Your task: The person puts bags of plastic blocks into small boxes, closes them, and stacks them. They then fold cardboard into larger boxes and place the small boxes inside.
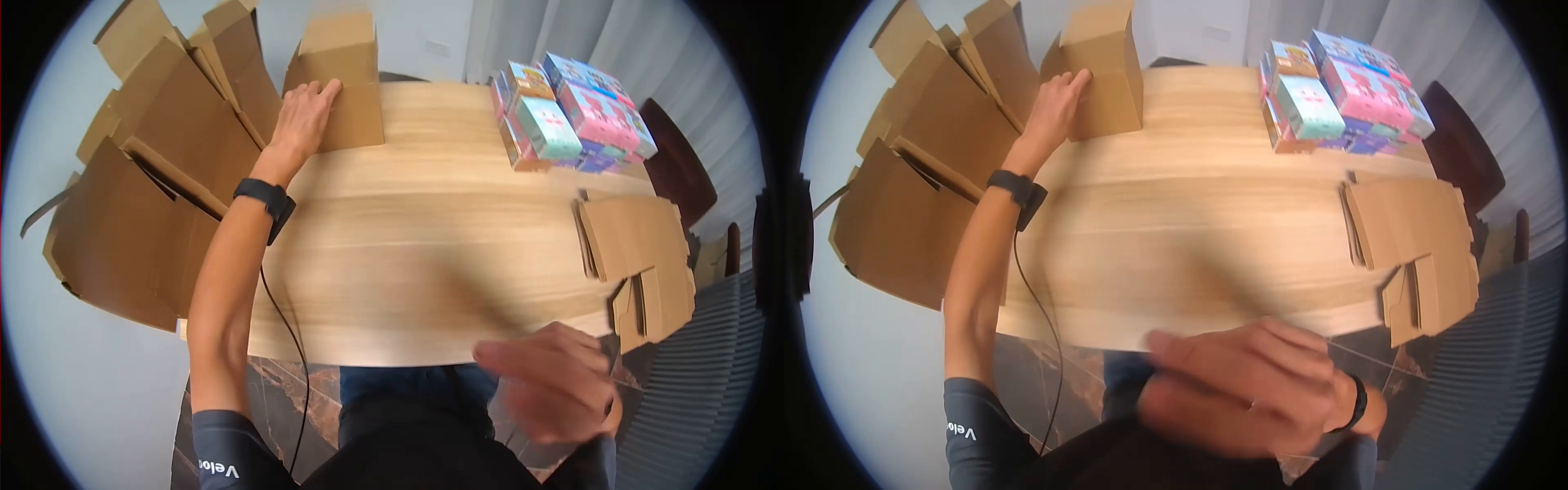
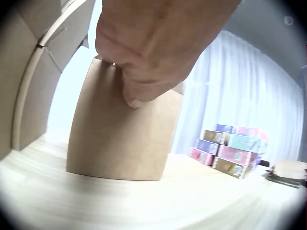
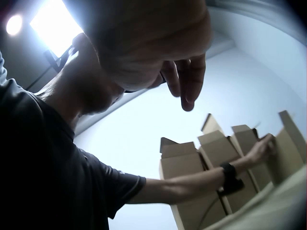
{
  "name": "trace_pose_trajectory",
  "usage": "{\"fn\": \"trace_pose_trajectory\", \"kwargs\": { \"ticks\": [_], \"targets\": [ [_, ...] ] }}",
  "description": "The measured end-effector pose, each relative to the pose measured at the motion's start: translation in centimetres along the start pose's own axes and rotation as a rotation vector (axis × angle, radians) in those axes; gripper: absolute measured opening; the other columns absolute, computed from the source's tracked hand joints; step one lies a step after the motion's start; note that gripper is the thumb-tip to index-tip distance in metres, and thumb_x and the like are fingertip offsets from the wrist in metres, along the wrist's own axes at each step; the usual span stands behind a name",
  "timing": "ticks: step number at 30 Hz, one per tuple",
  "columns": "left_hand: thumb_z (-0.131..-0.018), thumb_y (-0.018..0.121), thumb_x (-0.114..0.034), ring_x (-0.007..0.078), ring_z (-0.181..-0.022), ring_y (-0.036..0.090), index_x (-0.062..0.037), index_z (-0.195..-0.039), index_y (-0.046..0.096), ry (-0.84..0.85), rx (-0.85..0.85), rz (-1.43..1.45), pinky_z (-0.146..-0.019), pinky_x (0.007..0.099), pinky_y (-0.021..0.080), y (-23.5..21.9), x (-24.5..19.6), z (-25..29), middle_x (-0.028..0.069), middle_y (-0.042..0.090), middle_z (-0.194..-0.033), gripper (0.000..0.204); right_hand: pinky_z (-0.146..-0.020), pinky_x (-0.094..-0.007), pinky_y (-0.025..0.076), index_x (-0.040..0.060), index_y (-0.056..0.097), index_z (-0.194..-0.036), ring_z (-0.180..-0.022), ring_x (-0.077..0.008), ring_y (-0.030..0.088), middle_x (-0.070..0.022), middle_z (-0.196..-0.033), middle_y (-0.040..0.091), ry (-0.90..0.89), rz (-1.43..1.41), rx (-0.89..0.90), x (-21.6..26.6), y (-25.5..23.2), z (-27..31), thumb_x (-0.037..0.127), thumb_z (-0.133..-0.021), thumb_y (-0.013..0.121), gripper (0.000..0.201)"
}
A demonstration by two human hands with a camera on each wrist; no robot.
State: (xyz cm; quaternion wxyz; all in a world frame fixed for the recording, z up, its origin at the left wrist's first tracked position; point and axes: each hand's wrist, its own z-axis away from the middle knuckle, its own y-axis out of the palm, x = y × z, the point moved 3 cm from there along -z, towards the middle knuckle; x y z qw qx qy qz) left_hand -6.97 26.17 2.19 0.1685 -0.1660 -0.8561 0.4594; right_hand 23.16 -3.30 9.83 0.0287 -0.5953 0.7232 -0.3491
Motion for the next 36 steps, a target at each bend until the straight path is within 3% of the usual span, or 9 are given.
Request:
{"fn": "trace_pose_trajectory", "kwargs": {
  "ticks": [2,7,15,22,23,28,30,32,36],
  "targets": [
    [-0.095,0.048,0.003,0.0416,-0.103,0.061,-0.0076,-0.124,0.055,-0.056,0.058,0.006,-0.09,0.05,0.047,0.2,2.9,-0.8,0.0207,0.063,-0.104,0.032,-0.065,-0.0306,0.055,0.0007,0.076,-0.113,-0.075,-0.0224,0.071,-0.0154,-0.109,0.075,0.126,0.084,0.212,-1.5,-0.4,2.7,0.001,-0.071,0.076,0.042],
    [-0.091,0.049,0.006,0.0481,-0.105,0.063,-0.0079,-0.128,0.052,-0.065,0.259,0.115,-0.091,0.056,0.05,-0.5,5.1,-1.2,0.0246,0.065,-0.11,0.04,-0.068,-0.0376,0.058,-0.0045,0.069,-0.123,-0.079,-0.0309,0.071,-0.019,-0.109,0.073,0.463,0.066,0.255,-4.1,-0.7,9.3,-0.006,-0.081,0.067,0.042],
    [-0.095,0.044,0.003,0.047,-0.114,0.059,-0.0082,-0.126,0.05,-0.238,0.387,-0.028,-0.095,0.0551,0.049,-1.9,4.8,-0.5,0.0231,0.062,-0.112,0.034,-0.069,-0.0387,0.057,-0.0038,0.068,-0.126,-0.076,-0.0321,0.069,-0.0188,-0.104,0.072,0.496,0.033,0.249,-5.7,-0.8,7.4,-0.003,-0.088,0.065,0.038],
    [-0.084,0.057,0.009,0.0469,-0.123,0.056,-0.0079,-0.137,0.052,-0.202,0.318,-0.013,-0.102,0.0529,0.049,-1.0,7.2,0.7,0.0272,0.059,-0.134,0.056,-0.071,-0.0401,0.057,-0.0039,0.067,-0.126,-0.079,-0.0319,0.067,-0.0172,-0.101,0.07,0.499,-0.012,0.292,-5.8,-0.2,8.6,-0.004,-0.087,0.066,0.039],
    [-0.083,0.061,0.008,0.0456,-0.106,0.064,-0.0073,-0.122,0.058,0.021,0.074,-0.072,-0.089,0.0535,0.054,0.2,8.6,1.4,0.0229,0.065,-0.113,0.042,-0.071,-0.0401,0.057,-0.0039,0.067,-0.126,-0.079,-0.0319,0.067,-0.0172,-0.101,0.07,0.548,0.021,0.274,-5.9,-0.5,8.6,-0.004,-0.087,0.066,0.039],
    [-0.09,0.066,0.0,0.0421,-0.106,0.059,-0.0009,-0.126,0.058,-0.056,-0.235,0.093,-0.087,0.0492,0.051,-6.6,-6.3,1.5,0.0239,0.061,-0.115,0.037,-0.078,-0.0389,0.058,-0.0003,0.066,-0.128,-0.089,-0.0316,0.069,-0.0151,-0.111,0.071,0.453,0.226,0.26,-5.8,-3.0,10.1,0.004,-0.09,0.068,0.039],
    [-0.094,0.068,-0.007,0.0432,-0.102,0.06,0.0,-0.124,0.06,0.092,-0.121,0.296,-0.087,0.0494,0.05,-8.1,-12.7,5.0,0.024,0.062,-0.113,0.032,-0.084,-0.0397,0.055,-0.0021,0.067,-0.122,-0.099,-0.0324,0.067,-0.0165,-0.109,0.069,0.491,0.608,0.268,-6.3,-5.8,10.5,0.008,-0.084,0.075,0.04],
    [-0.094,0.07,-0.011,0.044,-0.106,0.061,0.0003,-0.123,0.061,0.039,0.326,0.584,-0.091,0.0481,0.051,-9.5,-17.6,8.2,0.0229,0.064,-0.116,0.032,-0.091,-0.0426,0.054,-0.001,0.064,-0.126,-0.11,-0.0348,0.065,-0.0165,-0.112,0.069,0.581,1.035,0.182,-7.5,-10.1,11.2,0.02,-0.086,0.077,0.048],
    [-0.091,0.075,-0.011,0.0417,-0.119,0.06,-0.0024,-0.129,0.061,0.097,0.471,0.851,-0.099,0.0454,0.051,-9.0,-20.8,14.4,0.0204,0.061,-0.132,0.041,-0.091,-0.0443,0.055,0.001,0.052,-0.141,-0.113,-0.0368,0.067,-0.0218,-0.114,0.069,0.892,1.618,0.452,-10.4,-19.2,20.3,0.034,-0.088,0.075,0.066]
  ]
}}
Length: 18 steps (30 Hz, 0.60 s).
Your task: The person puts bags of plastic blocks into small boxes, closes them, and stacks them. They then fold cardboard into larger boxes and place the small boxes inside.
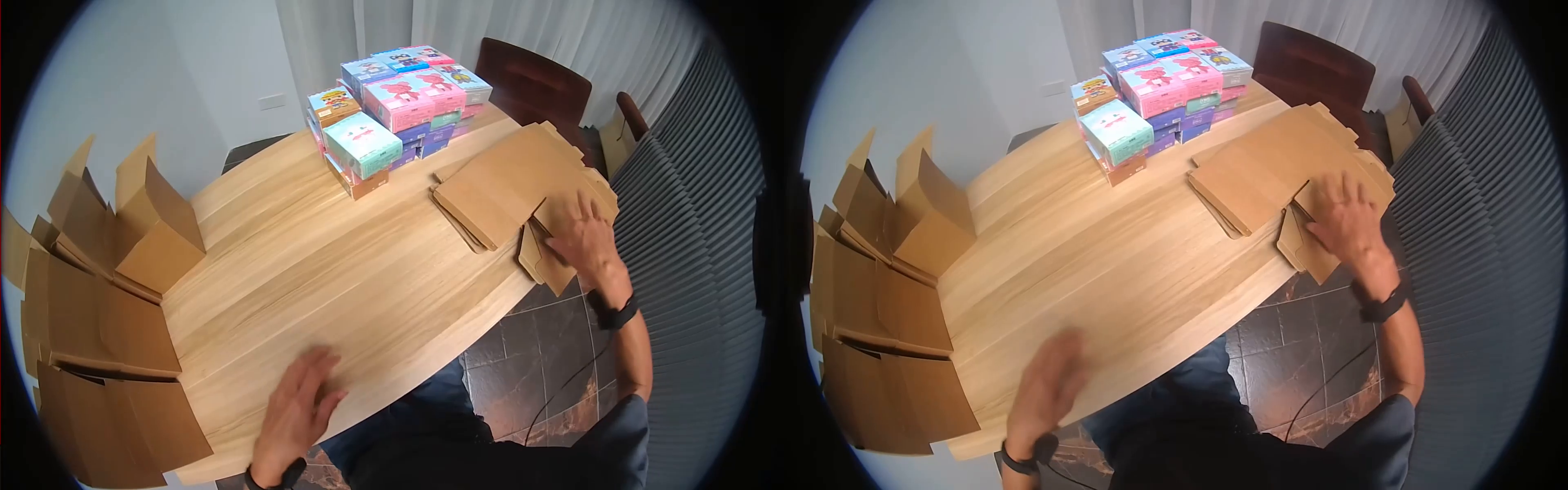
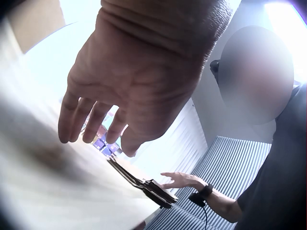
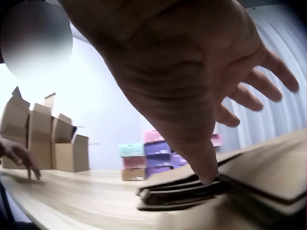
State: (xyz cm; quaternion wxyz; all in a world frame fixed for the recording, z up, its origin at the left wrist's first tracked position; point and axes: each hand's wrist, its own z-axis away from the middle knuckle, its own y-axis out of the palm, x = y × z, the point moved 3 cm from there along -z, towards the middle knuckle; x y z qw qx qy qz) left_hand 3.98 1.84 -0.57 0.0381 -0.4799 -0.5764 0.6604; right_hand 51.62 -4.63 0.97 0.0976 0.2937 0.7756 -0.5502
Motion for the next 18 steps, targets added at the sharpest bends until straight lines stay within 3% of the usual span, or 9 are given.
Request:
{"fn": "trace_pose_trajectory", "kwargs": {
  "ticks": [4,7,8,10,11,13,16,17,18],
  "targets": [
    [-0.09,0.075,-0.007,0.0402,-0.123,0.059,-0.0059,-0.135,0.059,-0.075,-0.041,0.063,-0.102,0.0441,0.051,1.5,1.5,2.1,0.0181,0.057,-0.141,0.048,-0.075,-0.043,0.058,-0.0004,0.062,-0.117,-0.091,-0.0367,0.072,-0.0218,-0.102,0.071,0.009,-0.212,0.38,-2.4,2.0,1.6,0.019,-0.087,0.071,0.036],
    [-0.093,0.072,-0.004,0.0384,-0.127,0.059,-0.0051,-0.138,0.058,-0.105,-0.067,0.141,-0.103,0.0445,0.052,1.7,1.4,2.3,0.0176,0.056,-0.145,0.047,-0.06,-0.0431,0.052,0.0015,0.056,-0.089,-0.068,-0.0308,0.065,-0.013,-0.074,0.062,-0.136,-0.057,-0.084,-1.9,-0.2,2.4,0.004,-0.081,0.065,0.013],
    [-0.093,0.072,-0.004,0.0384,-0.127,0.059,-0.0051,-0.138,0.058,-0.092,-0.068,0.141,-0.103,0.0445,0.052,1.6,1.0,2.0,0.0176,0.056,-0.145,0.047,-0.059,-0.0405,0.051,0.0004,0.058,-0.094,-0.067,-0.0285,0.063,-0.0102,-0.073,0.058,-0.177,-0.048,-0.147,-0.7,-3.2,2.5,0.004,-0.081,0.067,0.016],
    [-0.104,0.064,-0.02,0.0346,-0.133,0.056,0.0004,-0.145,0.049,-0.433,0.02,0.746,-0.108,0.0449,0.048,2.6,0.5,1.6,0.02,0.053,-0.147,0.048,-0.058,-0.0353,0.05,-0.0053,0.063,-0.109,-0.069,-0.021,0.061,-0.0061,-0.076,0.055,-0.295,0.041,-0.2,2.7,-8.6,3.6,0.003,-0.079,0.068,0.031],
    [-0.104,0.064,-0.02,0.0346,-0.133,0.056,0.0004,-0.145,0.049,-0.431,0.028,0.744,-0.108,0.0449,0.048,3.1,0.0,0.9,0.02,0.053,-0.147,0.048,-0.056,-0.0316,0.05,-0.0094,0.066,-0.111,-0.068,-0.0176,0.06,-0.0059,-0.076,0.057,-0.363,0.031,-0.254,4.8,-11.4,4.4,0.002,-0.079,0.067,0.034],
    [-0.111,0.05,-0.037,0.0304,-0.135,0.054,0.0069,-0.151,0.039,-0.465,0.192,1.468,-0.114,0.0454,0.043,4.9,-1.7,-1.8,0.0218,0.053,-0.146,0.06,-0.055,-0.0261,0.048,-0.0145,0.068,-0.108,-0.062,-0.0149,0.059,-0.0083,-0.077,0.063,-0.494,0.091,-0.301,8.8,-15.2,6.0,0.006,-0.076,0.066,0.038],
    [-0.113,0.038,-0.047,0.0297,-0.135,0.053,0.009,-0.156,0.027,-0.597,0.441,1.724,-0.118,0.0448,0.039,7.3,-5.5,-3.1,0.0231,0.051,-0.146,0.071,-0.055,-0.0238,0.046,-0.0164,0.07,-0.105,-0.065,-0.0179,0.065,-0.0146,-0.075,0.067,-0.617,-0.155,-0.287,13.7,-17.8,7.9,0.017,-0.076,0.06,0.046],
    [-0.112,0.046,-0.04,0.0229,-0.119,0.06,0.0042,-0.147,0.045,-0.676,0.351,1.722,-0.106,0.0374,0.047,8.3,-6.6,-3.3,0.0148,0.061,-0.133,0.056,-0.053,-0.0207,0.043,-0.0136,0.07,-0.11,-0.063,-0.0132,0.063,-0.0181,-0.083,0.072,-0.68,-0.196,-0.244,14.8,-18.3,8.6,0.014,-0.078,0.063,0.043],
    [-0.112,0.046,-0.04,0.0229,-0.119,0.06,0.0042,-0.147,0.045,-0.686,0.352,1.713,-0.106,0.0374,0.047,8.2,-6.8,-3.5,0.0148,0.061,-0.133,0.056,-0.056,-0.0196,0.042,-0.0112,0.071,-0.11,-0.062,-0.0135,0.063,-0.0176,-0.085,0.072,-0.706,-0.234,-0.294,16.2,-18.3,9.4,0.017,-0.08,0.062,0.042]
  ]
}}
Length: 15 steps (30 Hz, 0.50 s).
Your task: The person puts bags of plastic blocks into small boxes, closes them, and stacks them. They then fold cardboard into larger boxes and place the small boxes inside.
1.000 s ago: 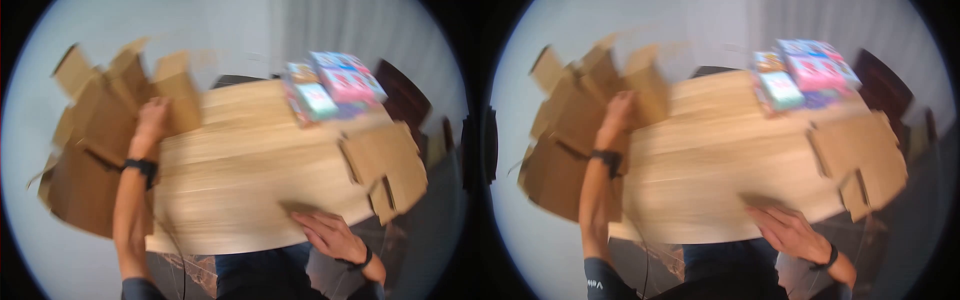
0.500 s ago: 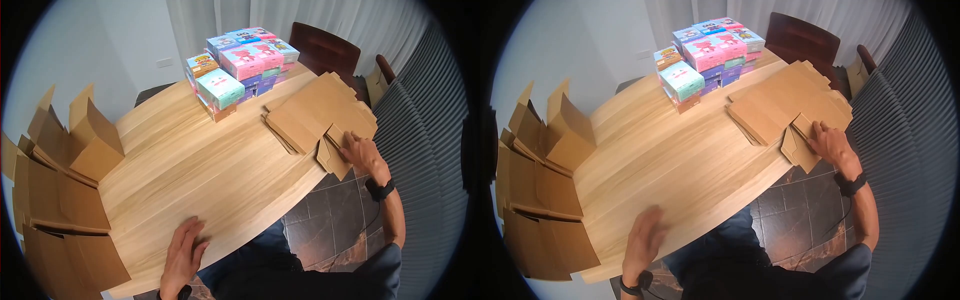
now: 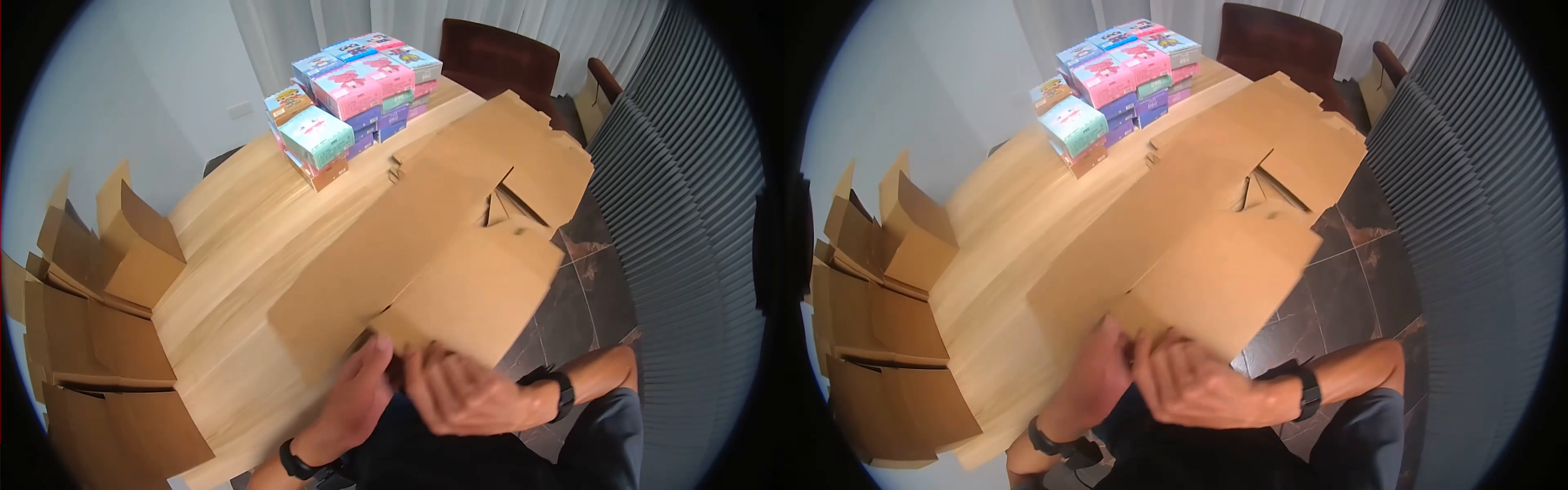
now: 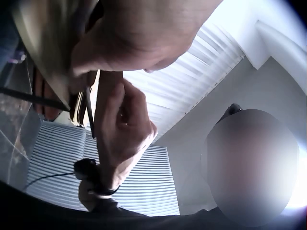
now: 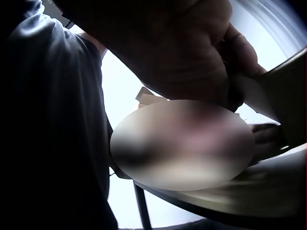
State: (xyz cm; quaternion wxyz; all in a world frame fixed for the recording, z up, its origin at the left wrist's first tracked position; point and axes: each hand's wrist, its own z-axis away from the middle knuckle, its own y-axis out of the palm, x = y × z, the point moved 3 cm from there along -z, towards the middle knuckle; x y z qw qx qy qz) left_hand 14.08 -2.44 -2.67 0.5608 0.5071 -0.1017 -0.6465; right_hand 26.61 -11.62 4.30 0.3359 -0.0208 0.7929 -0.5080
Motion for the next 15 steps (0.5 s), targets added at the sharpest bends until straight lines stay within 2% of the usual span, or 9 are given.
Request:
{"fn": "trace_pose_trajectory", "kwargs": {
  "ticks": [2,3,5,7,9,10,11,14,15],
  "targets": [
    [-0.109,0.056,-0.035,0.0134,-0.101,0.062,-0.0019,-0.129,0.06,0.119,-0.133,-0.345,-0.09,0.0295,0.048,-0.1,-0.4,0.4,0.0039,0.067,-0.114,0.039,-0.058,-0.0192,0.042,-0.0048,0.074,-0.111,-0.069,-0.0132,0.066,-0.0139,-0.088,0.075,-0.09,-0.049,-0.066,1.6,-0.3,-0.4,0.02,-0.078,0.065,0.042],
    [-0.106,0.063,-0.029,0.007,-0.089,0.058,-0.0066,-0.115,0.065,0.145,-0.146,-0.192,-0.08,0.0255,0.045,-0.8,0.1,0.0,-0.0038,0.066,-0.101,0.024,-0.058,-0.0192,0.042,-0.0048,0.074,-0.111,-0.069,-0.0132,0.066,-0.0139,-0.088,0.075,-0.092,-0.057,-0.077,1.5,-0.3,-0.3,0.02,-0.078,0.065,0.042],
    [-0.106,0.063,-0.028,0.0068,-0.09,0.058,-0.0062,-0.117,0.065,0.249,-0.218,-0.346,-0.081,0.0258,0.045,-3.8,0.2,0.8,-0.0033,0.066,-0.103,0.025,-0.061,-0.0197,0.046,0.0022,0.076,-0.109,-0.079,-0.014,0.069,-0.0117,-0.099,0.076,0.005,-0.523,-0.474,-0.6,-1.2,0.7,0.021,-0.083,0.068,0.034],
    [-0.105,0.062,-0.018,0.0124,-0.102,0.061,-0.0035,-0.128,0.061,0.298,-0.309,-0.342,-0.094,0.0294,0.047,-6.2,-0.8,3.8,0.0027,0.067,-0.117,0.027,-0.065,-0.0286,0.051,0.0097,0.076,-0.105,-0.078,-0.0166,0.07,-0.0054,-0.093,0.075,0.146,-0.503,-0.606,-6.4,-2.3,4.1,0.025,-0.094,0.071,0.02],
    [-0.104,0.061,-0.013,0.0175,-0.11,0.061,-0.0023,-0.134,0.057,0.438,-0.225,-0.143,-0.101,0.0327,0.045,-6.3,-1.5,6.7,0.0057,0.065,-0.124,0.032,-0.064,-0.0301,0.052,0.0007,0.073,-0.103,-0.075,-0.0181,0.068,-0.0094,-0.088,0.072,0.653,-0.499,-0.609,-10.8,-2.0,5.7,0.012,-0.104,0.053,0.024],
    [-0.103,0.06,-0.007,0.0226,-0.118,0.062,-0.0011,-0.14,0.053,0.561,-0.116,0.061,-0.108,0.036,0.043,-6.4,-1.8,7.9,0.0088,0.064,-0.132,0.038,-0.066,-0.0287,0.053,-0.003,0.07,-0.108,-0.078,-0.0166,0.068,-0.0114,-0.09,0.073,0.881,-0.748,-0.596,-12.3,-0.5,6.8,0.009,-0.104,0.048,0.025],
    [-0.1,0.059,0.0,0.0315,-0.13,0.058,0.0004,-0.148,0.045,0.608,-0.008,0.044,-0.115,0.0449,0.04,-7.4,-2.3,9.0,0.0145,0.059,-0.141,0.05,-0.068,-0.0277,0.053,-0.0027,0.069,-0.114,-0.082,-0.0152,0.067,-0.0112,-0.097,0.073,0.929,-0.885,-0.592,-13.5,1.7,7.0,0.005,-0.103,0.05,0.023],
    [-0.098,0.062,0.0,0.0308,-0.13,0.059,0.0013,-0.148,0.045,0.67,0.035,0.042,-0.114,0.0457,0.043,-10.7,-2.3,10.5,0.0167,0.059,-0.142,0.053,-0.063,-0.0229,0.052,0.0002,0.061,-0.135,-0.09,-0.0153,0.068,-0.0187,-0.14,0.061,0.548,-0.975,-0.581,-13.6,3.9,3.0,-0.011,-0.086,0.062,0.05],
    [-0.096,0.068,-0.015,0.0333,-0.128,0.058,-0.001,-0.142,0.052,0.696,-0.129,-0.161,-0.112,0.0485,0.044,-11.9,-2.0,11.2,0.016,0.06,-0.139,0.052,-0.061,-0.022,0.051,0.0028,0.059,-0.14,-0.091,-0.0154,0.069,-0.0174,-0.147,0.057,0.42,-1.101,-0.51,-13.5,4.0,0.9,-0.012,-0.083,0.064,0.059]
  ]
}}
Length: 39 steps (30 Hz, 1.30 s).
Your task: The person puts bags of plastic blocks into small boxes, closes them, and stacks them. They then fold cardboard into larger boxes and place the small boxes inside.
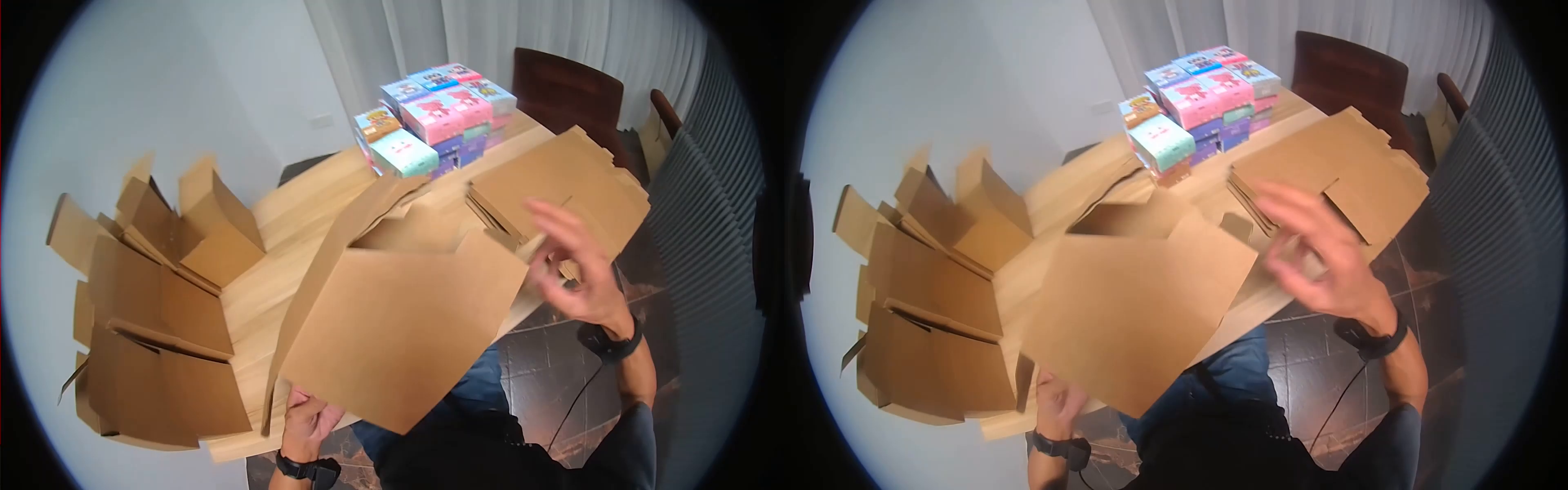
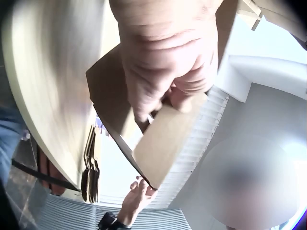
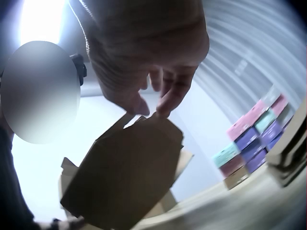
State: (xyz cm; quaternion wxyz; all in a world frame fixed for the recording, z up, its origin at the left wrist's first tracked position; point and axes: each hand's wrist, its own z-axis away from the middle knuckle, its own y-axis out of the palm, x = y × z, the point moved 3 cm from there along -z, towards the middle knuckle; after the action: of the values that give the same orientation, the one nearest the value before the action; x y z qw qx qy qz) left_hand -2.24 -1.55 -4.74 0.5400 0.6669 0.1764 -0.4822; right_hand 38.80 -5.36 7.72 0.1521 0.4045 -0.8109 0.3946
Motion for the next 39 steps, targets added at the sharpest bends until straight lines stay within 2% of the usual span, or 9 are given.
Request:
{"fn": "trace_pose_trajectory", "kwargs": {
  "ticks": [9,12,19,21,23,26,29,33,39],
  "targets": [
    [-0.096,0.065,-0.002,0.0306,-0.117,0.066,0.0011,-0.129,0.062,0.253,0.063,0.226,-0.104,0.0439,0.053,-6.1,-1.5,1.3,0.015,0.067,-0.127,0.034,-0.066,-0.0302,0.053,0.0042,0.07,-0.123,-0.099,-0.0179,0.067,-0.0063,-0.135,0.066,-0.178,-0.545,0.782,-1.1,8.4,-6.4,-0.01,-0.077,0.068,0.048],
    [-0.096,0.064,-0.004,0.0304,-0.114,0.067,0.0002,-0.126,0.063,0.314,0.012,0.117,-0.1,0.0426,0.055,-4.8,-5.2,0.1,0.0141,0.068,-0.125,0.03,-0.066,-0.0339,0.052,-0.0016,0.065,-0.095,-0.077,-0.026,0.062,-0.011,-0.092,0.061,-0.465,-0.172,0.365,1.9,6.1,-8.8,-0.006,-0.075,0.069,0.021],
    [-0.101,0.06,-0.009,0.0296,-0.106,0.068,-0.0024,-0.121,0.063,0.04,-0.335,0.133,-0.099,0.0411,0.055,-2.2,-4.0,-2.4,0.0121,0.067,-0.117,0.021,-0.064,-0.0269,0.049,0.0033,0.067,-0.085,-0.075,-0.0155,0.058,-0.0055,-0.093,0.064,-0.852,0.496,-0.05,11.2,4.1,-10.1,0.01,-0.064,0.075,0.023],
    [-0.106,0.057,-0.02,0.0292,-0.106,0.066,-0.0018,-0.122,0.06,0.185,-0.732,-0.327,-0.101,0.0421,0.053,-1.0,-5.1,0.6,0.0136,0.064,-0.115,0.024,-0.061,-0.0251,0.045,0.0059,0.068,-0.084,-0.073,-0.014,0.056,-0.0032,-0.096,0.065,-0.909,0.467,0.027,11.8,5.5,-9.6,0.012,-0.065,0.073,0.021],
    [-0.108,0.055,-0.034,0.0279,-0.107,0.066,0.0,-0.12,0.06,0.933,-0.884,-0.824,-0.101,0.0437,0.051,3.5,-9.9,2.2,0.0165,0.062,-0.119,0.037,-0.059,-0.0238,0.042,0.0083,0.068,-0.083,-0.073,-0.0132,0.054,-0.0012,-0.096,0.065,-0.954,0.423,0.087,12.0,6.4,-9.4,0.013,-0.067,0.069,0.017],
    [-0.105,0.054,-0.052,0.0328,-0.114,0.062,0.0015,-0.131,0.059,1.03,-0.129,-1.066,-0.103,0.0462,0.048,10.3,-13.8,1.7,0.0197,0.061,-0.126,0.059,-0.074,-0.0268,0.047,0.0142,0.064,-0.082,-0.081,-0.0122,0.055,0.0014,-0.093,0.061,-0.987,0.359,0.355,13.2,7.8,-8.6,0.018,-0.073,0.065,0.01],
    [-0.099,0.062,-0.052,0.0392,-0.116,0.061,0.0018,-0.142,0.053,0.718,0.557,-1.282,-0.102,0.0481,0.048,12.4,-13.9,-2.2,0.0233,0.06,-0.129,0.069,-0.085,-0.0311,0.05,0.0163,0.064,-0.081,-0.085,-0.0124,0.057,0.0031,-0.093,0.06,-1.036,0.266,0.291,13.4,9.0,-7.4,0.018,-0.075,0.065,0.006],
    [-0.106,0.058,-0.031,0.0345,-0.072,0.06,0.002,-0.083,0.065,0.589,0.565,-1.158,-0.078,0.0454,0.052,8.3,-9.5,-4.6,0.0159,0.066,-0.081,0.04,-0.092,-0.034,0.049,0.0163,0.073,-0.096,-0.093,-0.0133,0.059,0.003,-0.097,0.061,-0.913,-0.072,0.36,11.2,9.9,-7.0,0.019,-0.074,0.071,0.022],
    [-0.111,0.039,-0.015,0.0242,-0.053,0.048,-0.0005,-0.06,0.05,0.873,0.271,-0.58,-0.066,0.0446,0.049,5.9,-8.1,-3.7,0.0075,0.047,-0.052,0.054,-0.104,-0.0456,0.042,0.0136,0.072,-0.12,-0.115,-0.0241,0.058,-0.0018,-0.118,0.064,-0.818,0.024,0.491,7.9,13.1,-9.8,0.044,-0.075,0.08,0.055]
  ]
}}
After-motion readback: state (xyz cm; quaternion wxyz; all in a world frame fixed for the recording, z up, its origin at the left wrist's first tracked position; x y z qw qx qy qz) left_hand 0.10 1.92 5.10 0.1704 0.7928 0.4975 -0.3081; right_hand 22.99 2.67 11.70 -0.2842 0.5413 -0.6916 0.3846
